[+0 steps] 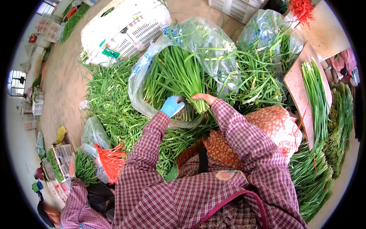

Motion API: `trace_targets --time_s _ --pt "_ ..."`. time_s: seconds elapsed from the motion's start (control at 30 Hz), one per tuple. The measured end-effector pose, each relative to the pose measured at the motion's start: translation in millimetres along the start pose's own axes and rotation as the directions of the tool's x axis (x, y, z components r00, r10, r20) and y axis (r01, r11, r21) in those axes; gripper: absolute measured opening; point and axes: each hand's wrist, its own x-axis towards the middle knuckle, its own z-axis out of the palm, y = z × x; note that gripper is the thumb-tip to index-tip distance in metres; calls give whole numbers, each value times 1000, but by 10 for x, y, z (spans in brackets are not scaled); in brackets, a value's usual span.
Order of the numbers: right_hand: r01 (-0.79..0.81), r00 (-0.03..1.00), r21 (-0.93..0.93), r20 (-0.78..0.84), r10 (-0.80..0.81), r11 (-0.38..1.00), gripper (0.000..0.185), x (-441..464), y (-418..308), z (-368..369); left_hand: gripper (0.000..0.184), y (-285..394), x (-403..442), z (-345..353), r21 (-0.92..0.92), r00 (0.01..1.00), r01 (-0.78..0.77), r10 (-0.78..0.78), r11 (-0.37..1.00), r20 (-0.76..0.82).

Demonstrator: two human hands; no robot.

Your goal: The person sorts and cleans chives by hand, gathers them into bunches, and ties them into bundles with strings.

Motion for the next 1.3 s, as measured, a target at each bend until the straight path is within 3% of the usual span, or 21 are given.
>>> trace_targets --time_s 0.03,0.13,0.2,0.27,0.3,0.33,0.4,0.5,0.57,0.7,0.77,0.8,0.87,0.9,0.97,1.0,1.1,1.13,1.2,1.27,1.3 --pt "5 1000 -7 0 -5 1000 76 13 7 -44 32 77 -5 -5 -116 996 77 -70 990 62" --pt "21 1000 -19 7 -21 1000 66 26 27 -143 29 210 84 124 32 998 45 -47 998 49" --pt "33 999 -29 11 -33 999 60 18 63 -219 35 -52 390 295 62 996 87 -84 994 -42" --pt "67 998 -34 14 -67 997 54 -15 141 -301 39 37 516 356 55 933 353 -356 934 47" --pt "89 996 -40 16 -89 995 51 -72 192 -349 43 108 584 410 338 948 304 -318 891 -14" --pt "-18 999 1 30 18 1000 43 -375 32 -361 43 27 670 445 339 951 294 -308 894 -14" --pt "-99 993 82 76 93 992 40 -832 -107 -365 39 19 711 429 149 984 177 -179 973 -2" --pt "-37 979 182 202 -1 983 37 -1459 62 -594 41 194 684 318 0 993 112 -112 994 34" --pt "25 980 214 186 -66 976 40 -2028 40 -621 43 164 708 301 -62 993 119 -117 991 28" --pt "187 982 124 1 -189 974 48 -3045 -74 -630 47 75 640 257 -211 982 190 -185 959 47" --pt "314 949 182 -72 -306 932 48 -3371 -327 -435 49 47 500 221 -302 972 235 -218 924 90" --pt "297 955 188 -88 -285 936 47 -3478 -426 -392 51 30 417 206 -332 970 242 -217 912 111" --pt "179 983 151 -60 -172 972 55 -3406 -217 -559 56 -53 269 162 -294 983 109 -59 949 175" --pt "126 992 140 -20 -124 982 57 -3349 -162 -607 60 233 -92 -28 -111 966 68 -37 991 257" --pt "84 996 77 -6 -84 994 58 -3206 -93 -582 66 490 -531 -226 135 903 -81 15 988 430" --pt "77 997 37 -4 -77 996 59 -3145 -73 -518 64 423 -586 -280 351 854 -284 69 892 516" --pt "97 992 -26 81 -94 995 57 -3018 -68 -248 45 1381 -1493 -715 -77 622 -412 343 908 704" --pt "-20 987 -115 153 38 993 54 -3081 -251 -159 49 1555 -1649 -755 -263 377 -696 652 668 657" --pt "3 965 -183 259 45 983 59 -3046 -261 48 61 2186 -2006 -745 -558 130 -694 842 455 524" --pt "-19 905 -408 382 190 913 69 -2961 -349 258 80 2643 -2068 -662 -497 31 -802 855 331 518" --pt "294 869 -157 455 -195 943 73 -2924 -265 359 89 2772 -1978 -495 -515 71 -757 835 401 546"
